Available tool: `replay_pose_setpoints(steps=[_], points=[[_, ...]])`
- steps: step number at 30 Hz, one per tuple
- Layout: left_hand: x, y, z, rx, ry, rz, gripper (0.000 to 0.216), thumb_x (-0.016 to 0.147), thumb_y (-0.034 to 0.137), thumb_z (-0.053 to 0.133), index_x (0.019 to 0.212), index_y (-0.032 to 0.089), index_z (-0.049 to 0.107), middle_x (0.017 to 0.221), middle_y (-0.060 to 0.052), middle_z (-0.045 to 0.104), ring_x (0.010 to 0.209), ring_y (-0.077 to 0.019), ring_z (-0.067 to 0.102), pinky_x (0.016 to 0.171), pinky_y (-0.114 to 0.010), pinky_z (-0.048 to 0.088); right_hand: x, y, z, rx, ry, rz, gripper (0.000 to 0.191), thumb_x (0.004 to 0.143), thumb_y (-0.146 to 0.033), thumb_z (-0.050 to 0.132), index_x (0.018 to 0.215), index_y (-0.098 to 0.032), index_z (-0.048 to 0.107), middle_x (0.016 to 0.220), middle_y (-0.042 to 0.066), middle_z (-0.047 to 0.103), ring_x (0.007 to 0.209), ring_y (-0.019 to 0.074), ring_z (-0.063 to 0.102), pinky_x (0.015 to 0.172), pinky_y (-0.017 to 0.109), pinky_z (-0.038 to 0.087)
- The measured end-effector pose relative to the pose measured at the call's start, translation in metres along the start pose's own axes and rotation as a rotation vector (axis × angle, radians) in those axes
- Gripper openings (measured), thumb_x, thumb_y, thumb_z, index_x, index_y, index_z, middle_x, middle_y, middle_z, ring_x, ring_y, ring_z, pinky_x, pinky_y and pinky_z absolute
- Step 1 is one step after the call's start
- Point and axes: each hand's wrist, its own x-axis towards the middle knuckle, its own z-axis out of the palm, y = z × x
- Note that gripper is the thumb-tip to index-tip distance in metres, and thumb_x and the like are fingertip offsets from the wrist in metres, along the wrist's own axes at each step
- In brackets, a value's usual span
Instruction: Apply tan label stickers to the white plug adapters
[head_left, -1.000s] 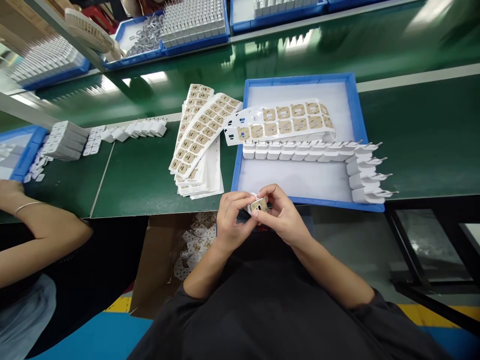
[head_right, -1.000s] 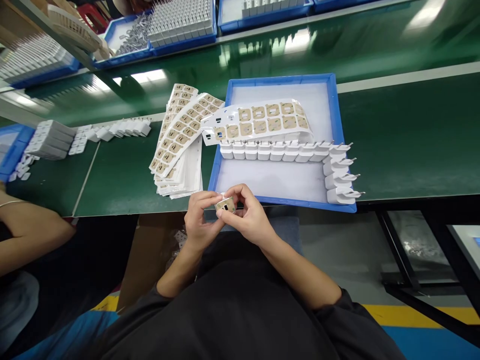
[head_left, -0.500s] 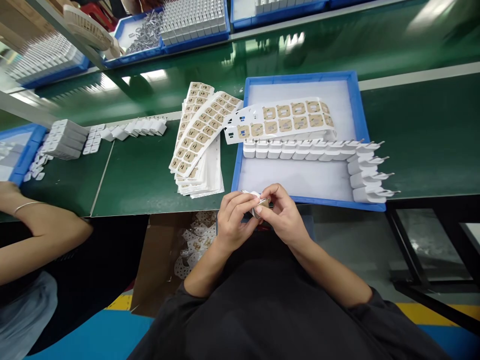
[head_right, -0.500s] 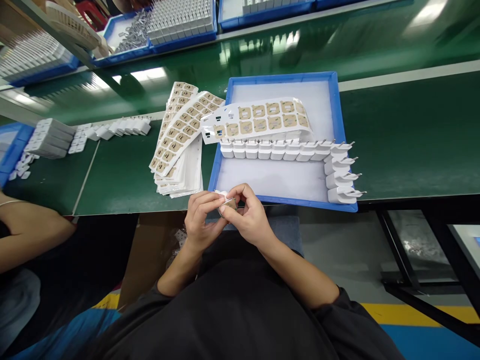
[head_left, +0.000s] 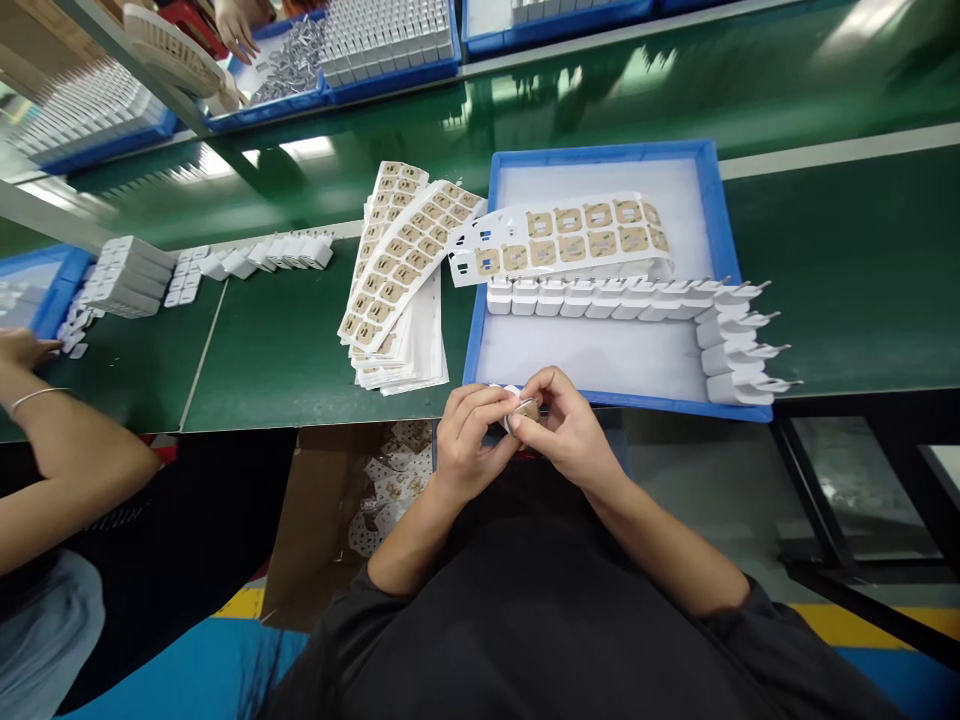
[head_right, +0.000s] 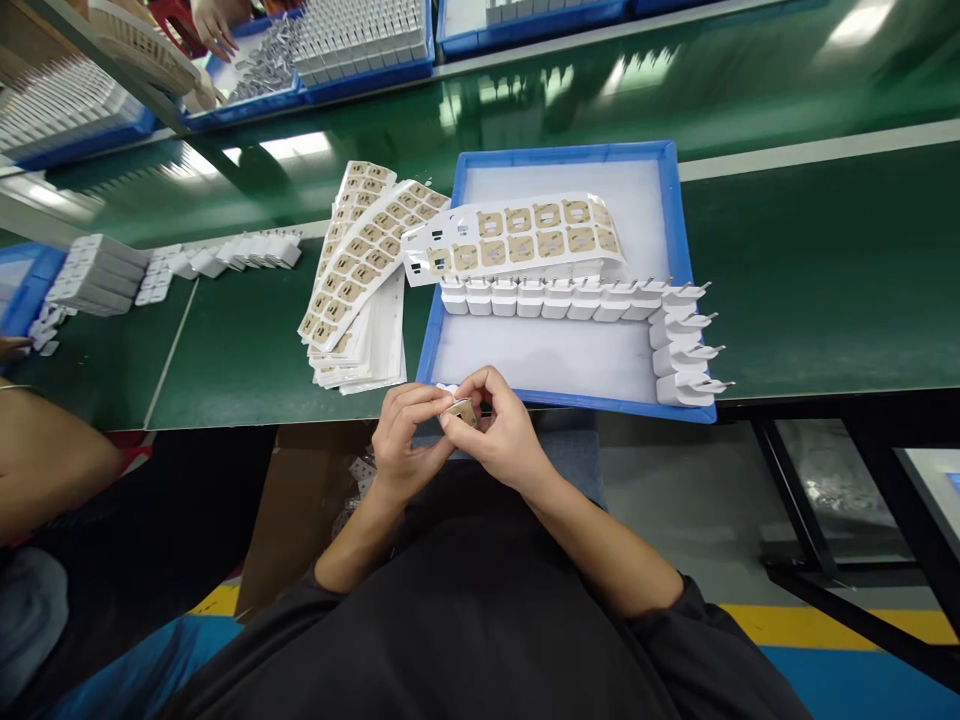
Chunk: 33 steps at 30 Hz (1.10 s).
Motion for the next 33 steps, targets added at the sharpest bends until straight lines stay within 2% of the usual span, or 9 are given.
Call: replay_pose_setpoints(steps=[5,11,17,27,33], points=[[-0.0007,-0.0005,-0.0004,-0.003,-0.014,-0.033,0.027,0.088,0.017,0.072,0.112,0.024,0.062,0.101,-0.004,0.074,0.095,-0.0192,0.070,0.083,-0.036,0.058,-0.0006,-0.0009,-0.0037,-0.017,-0.058,0.010,0.031,0.074,-0.028,0.077,0.092,-0.024,0.052,0.076,-0.005,0.048,0.061,0.0102,0.047,0.053,0.024,0.046],[-0.0012,0.0012,0.0023,-0.029,0.049,-0.069,0.033,0.083,0.023,0.080,0.110,0.023,0.062,0.097,-0.003,0.072,0.089,-0.0180,0.070,0.080,-0.034,0.058,-0.0003,0.0048,-0.0008,0.176,-0.035,-0.017,0.023,0.081,-0.037,0.074,0.093,-0.024,0.059,0.077,-0.005,0.046,0.058,0.0105,0.052,0.050,0.025,0.050],[-0.0038,-0.0001,0.0027,0.026,0.073,-0.008,0.040,0.079,0.025,0.084,0.111,0.025,0.060,0.098,-0.002,0.072,0.090,-0.0187,0.071,0.079,-0.034,0.059,-0.0001,0.0066,0.0039,0.245,0.007,-0.014,0.012,0.083,-0.034,0.067,0.087,-0.024,0.062,0.072,-0.003,0.052,0.061,0.0125,0.051,0.053,0.025,0.048],[-0.0040,-0.0025,0.0024,0.064,0.076,0.053,0.040,0.080,0.027,0.083,0.112,0.025,0.059,0.096,-0.002,0.072,0.090,-0.0188,0.071,0.078,-0.034,0.059,-0.0005,0.0020,0.0034,0.329,0.002,0.051,0.013,0.079,-0.033,0.069,0.083,-0.023,0.063,0.075,-0.002,0.054,0.063,0.0118,0.049,0.051,0.023,0.044],[-0.0036,-0.0016,0.0025,-0.038,0.082,-0.051,0.038,0.081,0.028,0.083,0.110,0.024,0.059,0.098,-0.002,0.071,0.089,-0.0180,0.070,0.078,-0.034,0.059,-0.0017,-0.0017,-0.0014,0.350,-0.069,0.071,0.015,0.078,-0.031,0.071,0.091,-0.023,0.069,0.079,-0.003,0.049,0.064,0.0112,0.052,0.053,0.024,0.050]])
